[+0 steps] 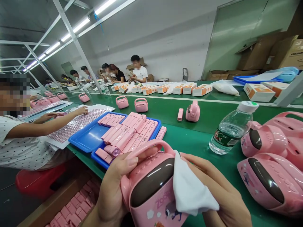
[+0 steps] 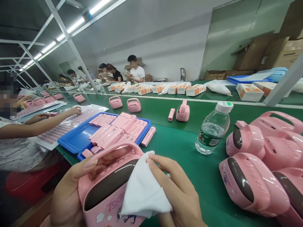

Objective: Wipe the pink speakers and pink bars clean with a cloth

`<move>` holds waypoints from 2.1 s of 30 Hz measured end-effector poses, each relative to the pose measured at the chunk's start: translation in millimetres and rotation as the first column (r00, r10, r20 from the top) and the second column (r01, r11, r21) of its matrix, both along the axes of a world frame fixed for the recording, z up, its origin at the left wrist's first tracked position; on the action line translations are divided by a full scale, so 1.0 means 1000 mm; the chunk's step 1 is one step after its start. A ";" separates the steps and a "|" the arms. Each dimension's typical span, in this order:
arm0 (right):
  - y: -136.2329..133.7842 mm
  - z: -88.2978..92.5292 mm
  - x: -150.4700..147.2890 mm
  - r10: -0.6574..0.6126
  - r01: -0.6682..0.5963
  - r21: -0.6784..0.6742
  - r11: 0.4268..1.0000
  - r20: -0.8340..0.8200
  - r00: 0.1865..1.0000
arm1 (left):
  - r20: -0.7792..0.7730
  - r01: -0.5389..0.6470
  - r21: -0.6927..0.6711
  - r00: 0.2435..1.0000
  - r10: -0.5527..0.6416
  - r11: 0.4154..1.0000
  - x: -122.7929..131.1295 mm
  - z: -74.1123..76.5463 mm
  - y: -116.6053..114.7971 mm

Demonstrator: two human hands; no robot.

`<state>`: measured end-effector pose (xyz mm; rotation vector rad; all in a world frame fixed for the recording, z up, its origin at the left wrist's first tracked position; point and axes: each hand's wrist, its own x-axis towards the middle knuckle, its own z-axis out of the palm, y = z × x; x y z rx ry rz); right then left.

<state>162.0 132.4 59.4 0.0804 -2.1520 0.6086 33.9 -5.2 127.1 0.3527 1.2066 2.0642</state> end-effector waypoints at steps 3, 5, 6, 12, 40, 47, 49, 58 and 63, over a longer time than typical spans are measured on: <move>-0.005 0.001 -0.004 -0.049 0.063 0.117 0.991 -0.115 0.992 | -0.025 0.071 0.067 0.997 -0.069 0.995 0.002 -0.002 0.002; -0.011 0.002 -0.010 -0.028 0.083 0.248 0.965 -0.218 0.976 | -0.030 0.103 0.072 0.994 -0.101 0.992 0.003 -0.005 0.003; -0.013 0.003 -0.013 -0.011 0.096 0.313 0.945 -0.263 0.965 | -0.036 0.109 0.060 0.994 -0.107 0.992 0.003 -0.006 0.002; -0.011 0.004 -0.014 -0.017 0.096 0.340 0.936 -0.230 0.973 | -0.037 0.041 0.002 0.998 -0.041 0.999 0.001 -0.012 -0.001; -0.033 -0.033 -0.039 -0.236 0.292 0.186 0.938 -0.273 0.933 | -0.051 0.071 -0.178 0.995 -0.081 0.981 0.007 -0.025 0.016; -0.014 -0.031 -0.035 -0.173 0.163 0.375 0.913 -0.007 0.985 | -0.093 0.006 -0.110 0.996 -0.016 0.994 0.006 -0.032 0.016; -0.015 -0.034 -0.036 -0.127 0.155 0.486 0.860 -0.091 0.988 | -0.084 0.003 -0.144 0.996 -0.015 0.990 0.005 -0.034 0.016; -0.011 -0.036 -0.038 -0.149 0.164 0.455 0.875 -0.070 0.986 | -0.053 -0.083 -0.024 0.995 0.082 0.996 0.001 -0.037 0.020; -0.010 -0.034 -0.036 -0.146 0.109 0.263 0.958 0.126 0.981 | -0.057 -0.076 -0.005 0.995 0.076 0.997 -0.003 -0.038 0.019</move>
